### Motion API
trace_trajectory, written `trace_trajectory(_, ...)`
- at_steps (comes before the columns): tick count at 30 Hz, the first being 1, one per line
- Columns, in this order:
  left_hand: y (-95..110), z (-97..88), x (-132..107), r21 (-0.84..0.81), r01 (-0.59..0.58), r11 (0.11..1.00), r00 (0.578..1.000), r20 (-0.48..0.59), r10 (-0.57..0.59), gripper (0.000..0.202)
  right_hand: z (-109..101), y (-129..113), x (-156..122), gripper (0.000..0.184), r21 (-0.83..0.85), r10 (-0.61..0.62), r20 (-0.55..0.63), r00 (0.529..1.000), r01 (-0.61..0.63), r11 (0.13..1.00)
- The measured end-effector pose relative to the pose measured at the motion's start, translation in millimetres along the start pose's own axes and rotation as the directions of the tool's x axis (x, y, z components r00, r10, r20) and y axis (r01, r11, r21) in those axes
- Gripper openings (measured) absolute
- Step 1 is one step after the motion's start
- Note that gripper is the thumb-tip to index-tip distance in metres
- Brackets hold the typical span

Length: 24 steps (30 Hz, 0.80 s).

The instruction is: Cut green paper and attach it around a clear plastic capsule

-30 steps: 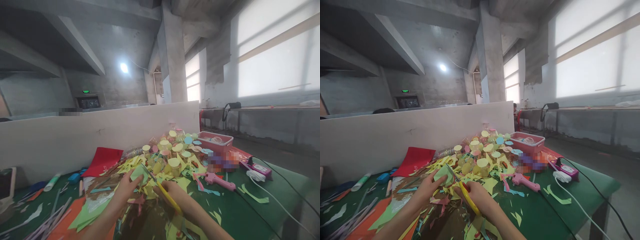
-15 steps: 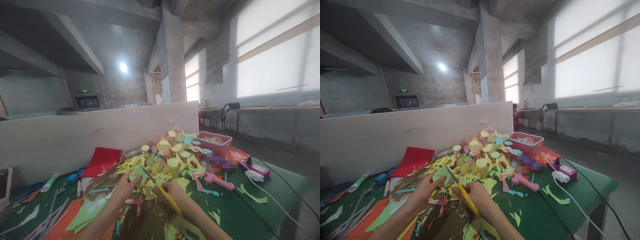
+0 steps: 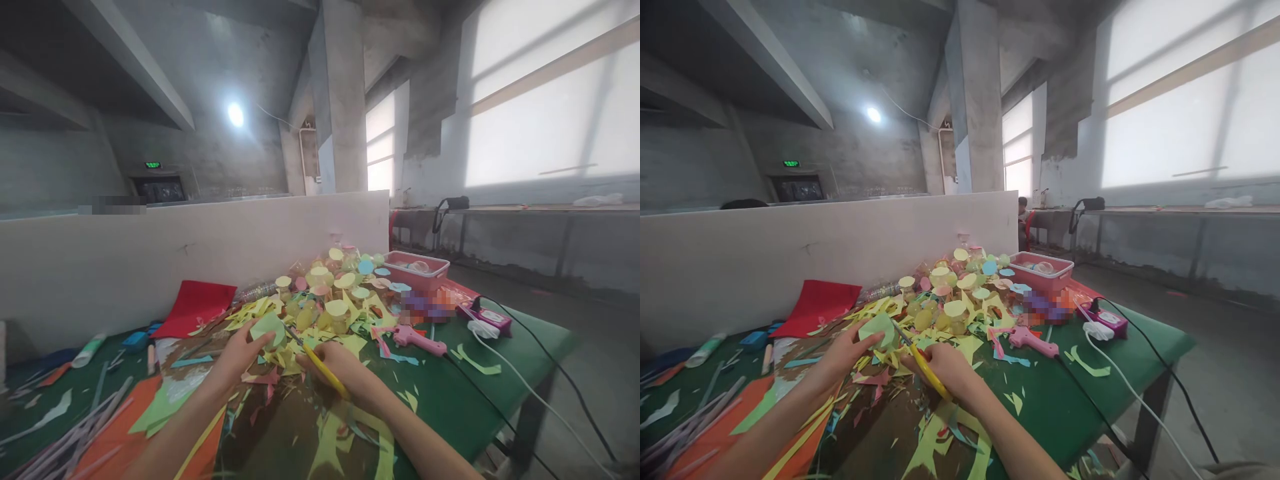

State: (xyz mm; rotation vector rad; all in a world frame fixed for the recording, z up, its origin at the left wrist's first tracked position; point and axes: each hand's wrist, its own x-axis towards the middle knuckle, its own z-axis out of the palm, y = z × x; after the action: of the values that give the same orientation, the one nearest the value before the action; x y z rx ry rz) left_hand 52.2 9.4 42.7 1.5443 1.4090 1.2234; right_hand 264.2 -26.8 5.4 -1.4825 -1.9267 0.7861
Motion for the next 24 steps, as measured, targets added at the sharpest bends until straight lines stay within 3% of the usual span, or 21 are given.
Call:
trace_trajectory(3, 3.0, 1.4, 0.1, -0.021, -0.025, 0.999, 0.999, -0.036, 0.024, 0.053, -9.8, -10.8, -13.4, 0.049, 0.13, -0.014, 0.077, 0.997, 0.004, 0.991)
trace_trajectory(7, 6.6, 2.9, -1.0, -0.044, -0.037, 0.998, 0.999, -0.001, 0.037, 0.051, -15.2, -16.8, -22.4, 0.046, 0.223, -0.052, 0.087, 0.995, 0.031, 0.974)
trace_trajectory(15, 10.5, 3.5, -5.6, -0.04, -0.06, 0.997, 0.996, 0.058, 0.063, 0.047, -10.0, -11.9, -15.4, 0.046, 0.222, -0.032, 0.107, 0.994, 0.008, 0.975)
trace_trajectory(24, 8.6, 3.6, -4.9, 0.002, -0.062, 0.998, 0.995, 0.078, 0.062, 0.045, -5.8, -7.7, -5.6, 0.05, 0.051, -0.099, -0.027, 0.995, 0.1, 0.994)
